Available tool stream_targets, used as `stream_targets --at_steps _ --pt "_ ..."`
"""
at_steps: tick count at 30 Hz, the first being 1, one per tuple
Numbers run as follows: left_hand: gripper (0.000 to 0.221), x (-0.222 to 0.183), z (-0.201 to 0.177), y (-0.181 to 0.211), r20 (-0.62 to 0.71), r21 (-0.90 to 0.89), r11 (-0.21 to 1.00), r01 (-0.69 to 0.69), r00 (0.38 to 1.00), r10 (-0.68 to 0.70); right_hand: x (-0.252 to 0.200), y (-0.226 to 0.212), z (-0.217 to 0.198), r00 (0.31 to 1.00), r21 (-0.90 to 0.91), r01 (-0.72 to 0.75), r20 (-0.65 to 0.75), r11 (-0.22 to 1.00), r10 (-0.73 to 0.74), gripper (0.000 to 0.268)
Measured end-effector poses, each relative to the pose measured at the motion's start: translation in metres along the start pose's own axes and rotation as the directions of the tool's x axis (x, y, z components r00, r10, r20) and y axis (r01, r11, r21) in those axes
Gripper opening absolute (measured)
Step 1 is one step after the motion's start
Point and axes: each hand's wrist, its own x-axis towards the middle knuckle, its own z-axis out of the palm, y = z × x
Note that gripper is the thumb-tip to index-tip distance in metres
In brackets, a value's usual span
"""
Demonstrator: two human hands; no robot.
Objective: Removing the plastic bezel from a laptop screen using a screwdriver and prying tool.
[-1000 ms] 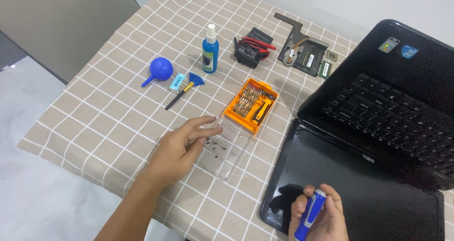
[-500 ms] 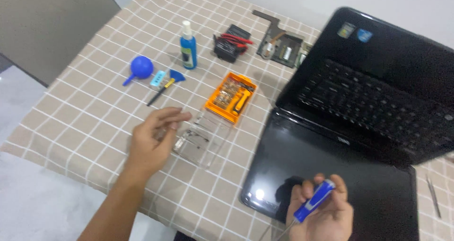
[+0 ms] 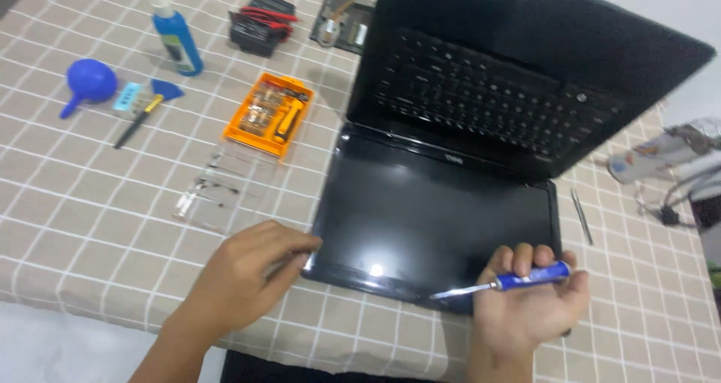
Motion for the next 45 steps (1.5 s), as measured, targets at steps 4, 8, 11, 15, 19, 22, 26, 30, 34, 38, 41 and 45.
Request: stream_targets --at_steps 4,8,11,15,19,22,26,30,34,38,41,45 --pt "0.018 -0.002 0.015 0.005 0.161 0.044 0.999 -0.005 0.987 -0.002 0.008 -0.013 -0.003 0.999 -0.012 0.027 0.035 1.0 -0.026 0.015" --pt "0.02 -0.005 0.024 0.007 0.118 0.164 0.986 0.023 0.992 -0.043 0.005 -0.028 0.013 0.987 -0.053 0.067 -0.145 0.996 -0.074 0.011" --pt "0.019 -0.01 0.044 0.012 0.068 0.279 0.96 0.034 0.996 -0.055 0.016 -0.045 0.005 0.974 -0.032 0.124 -0.19 0.992 -0.127 0.014" --pt "0.017 -0.006 0.068 0.039 0.058 0.227 0.972 -0.06 0.997 0.048 0.051 -0.076 -0.039 0.95 -0.028 0.238 -0.202 0.971 -0.238 0.01" --pt "0.02 0.002 0.098 0.058 0.128 0.112 0.987 -0.117 0.986 0.102 0.051 -0.089 -0.051 0.926 -0.04 0.292 -0.238 0.956 -0.293 0.025" --pt "0.02 0.013 0.125 0.08 0.177 0.027 0.992 -0.123 0.977 0.116 0.039 -0.087 -0.047 0.918 -0.047 0.313 -0.242 0.949 -0.315 0.027" --pt "0.014 0.024 0.16 0.1 0.192 0.038 0.988 -0.147 0.972 0.137 0.017 -0.077 -0.022 0.883 -0.104 0.384 -0.249 0.918 -0.398 0.031" --pt "0.015 0.025 0.175 0.096 0.201 0.171 0.959 -0.226 0.961 0.19 0.003 -0.069 -0.011 0.842 -0.177 0.52 -0.057 0.835 -0.536 0.033" --pt "0.017 0.02 0.177 0.091 0.193 0.159 0.958 -0.237 0.96 0.205 -0.009 -0.055 0.0 0.751 -0.323 0.646 0.106 0.692 -0.652 0.033" --pt "0.025 0.019 0.177 0.09 0.177 0.169 0.955 -0.245 0.96 0.215 -0.011 -0.045 0.001 0.648 -0.357 0.753 0.249 0.553 -0.72 0.032" --pt "0.023 0.02 0.176 0.091 0.196 0.174 0.958 -0.228 0.961 0.193 -0.015 -0.045 0.003 0.593 -0.367 0.802 0.396 0.471 -0.701 0.029" --pt "0.024 0.02 0.177 0.091 0.198 0.175 0.96 -0.221 0.962 0.185 -0.002 -0.059 -0.015 0.49 -0.212 0.816 0.749 0.538 -0.447 0.02"
